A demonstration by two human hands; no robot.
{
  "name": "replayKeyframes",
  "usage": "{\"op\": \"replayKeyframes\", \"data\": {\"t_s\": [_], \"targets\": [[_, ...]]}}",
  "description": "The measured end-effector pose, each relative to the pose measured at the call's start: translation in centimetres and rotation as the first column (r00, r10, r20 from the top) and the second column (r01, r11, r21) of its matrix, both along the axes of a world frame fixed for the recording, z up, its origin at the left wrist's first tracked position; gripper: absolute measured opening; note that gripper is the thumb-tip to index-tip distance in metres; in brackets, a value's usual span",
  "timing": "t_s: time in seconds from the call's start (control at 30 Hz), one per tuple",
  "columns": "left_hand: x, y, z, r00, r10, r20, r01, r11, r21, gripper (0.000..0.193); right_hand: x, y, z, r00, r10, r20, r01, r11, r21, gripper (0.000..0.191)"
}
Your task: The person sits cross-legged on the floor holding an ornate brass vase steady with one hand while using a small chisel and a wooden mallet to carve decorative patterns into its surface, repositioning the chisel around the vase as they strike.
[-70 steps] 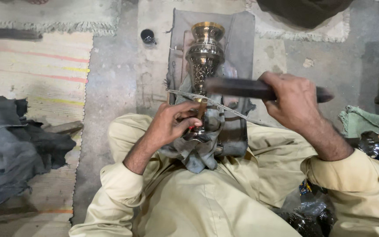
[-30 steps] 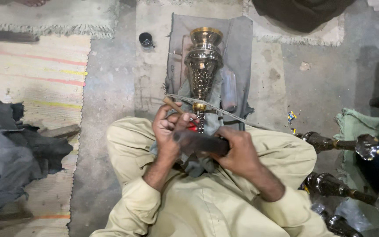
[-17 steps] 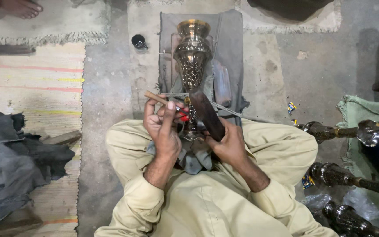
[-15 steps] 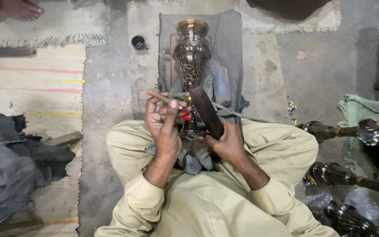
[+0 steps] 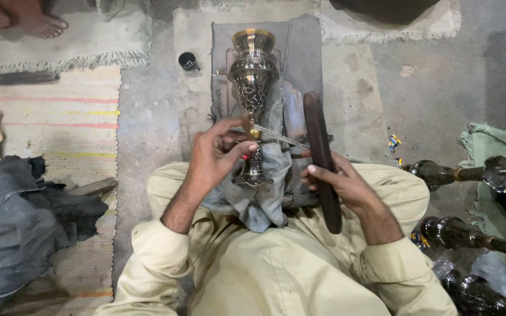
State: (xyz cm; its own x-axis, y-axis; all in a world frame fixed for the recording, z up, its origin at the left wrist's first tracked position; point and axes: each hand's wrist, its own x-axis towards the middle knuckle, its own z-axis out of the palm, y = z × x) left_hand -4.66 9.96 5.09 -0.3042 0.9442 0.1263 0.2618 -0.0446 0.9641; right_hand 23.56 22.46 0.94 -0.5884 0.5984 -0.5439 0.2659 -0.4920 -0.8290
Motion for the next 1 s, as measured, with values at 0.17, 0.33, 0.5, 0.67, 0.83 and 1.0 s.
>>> {"op": "replayKeyframes", "data": {"t_s": [0.17, 0.33, 0.5, 0.67, 0.83, 1.0], "targets": [[0.3, 0.6, 1.5, 0.95, -0.045, -0.309, 0.047, 0.999, -0.001, 0.045, 0.6, 2.2, 1.8, 0.979, 0.204, -0.007, -0.199, 0.961, 0.191, 0.046], [0.6, 0.5, 1.7, 0.934, -0.035, -0.356, 0.026, 0.999, -0.031, 0.046, -0.4, 4.5, 2.9, 0.897, 0.154, 0.414, -0.39, 0.716, 0.579, 0.038], [0.8, 0.5, 1.3, 0.925, 0.001, -0.381, -0.015, 0.999, -0.034, 0.047, -3.0, 6.3, 5.8, 0.94, 0.048, 0.339, -0.314, 0.515, 0.797, 0.025], [0.8, 0.5, 1.1, 0.905, -0.008, -0.425, -0.064, 0.986, -0.155, 0.048, -4.3, 8.1, 9.3, 0.838, 0.015, 0.546, -0.544, 0.103, 0.832, 0.021], [1.0, 0.2, 1.1, 0.908, 0.004, -0.419, -0.045, 0.995, -0.086, 0.045, -4.7, 8.6, 10.8, 0.794, 0.044, 0.606, -0.608, 0.043, 0.793, 0.027], [0.9, 0.2, 1.2, 0.911, 0.01, -0.413, 0.029, 0.996, 0.09, 0.045, -4.8, 8.9, 11.2, 0.749, 0.046, 0.661, -0.662, 0.078, 0.745, 0.025]]}}
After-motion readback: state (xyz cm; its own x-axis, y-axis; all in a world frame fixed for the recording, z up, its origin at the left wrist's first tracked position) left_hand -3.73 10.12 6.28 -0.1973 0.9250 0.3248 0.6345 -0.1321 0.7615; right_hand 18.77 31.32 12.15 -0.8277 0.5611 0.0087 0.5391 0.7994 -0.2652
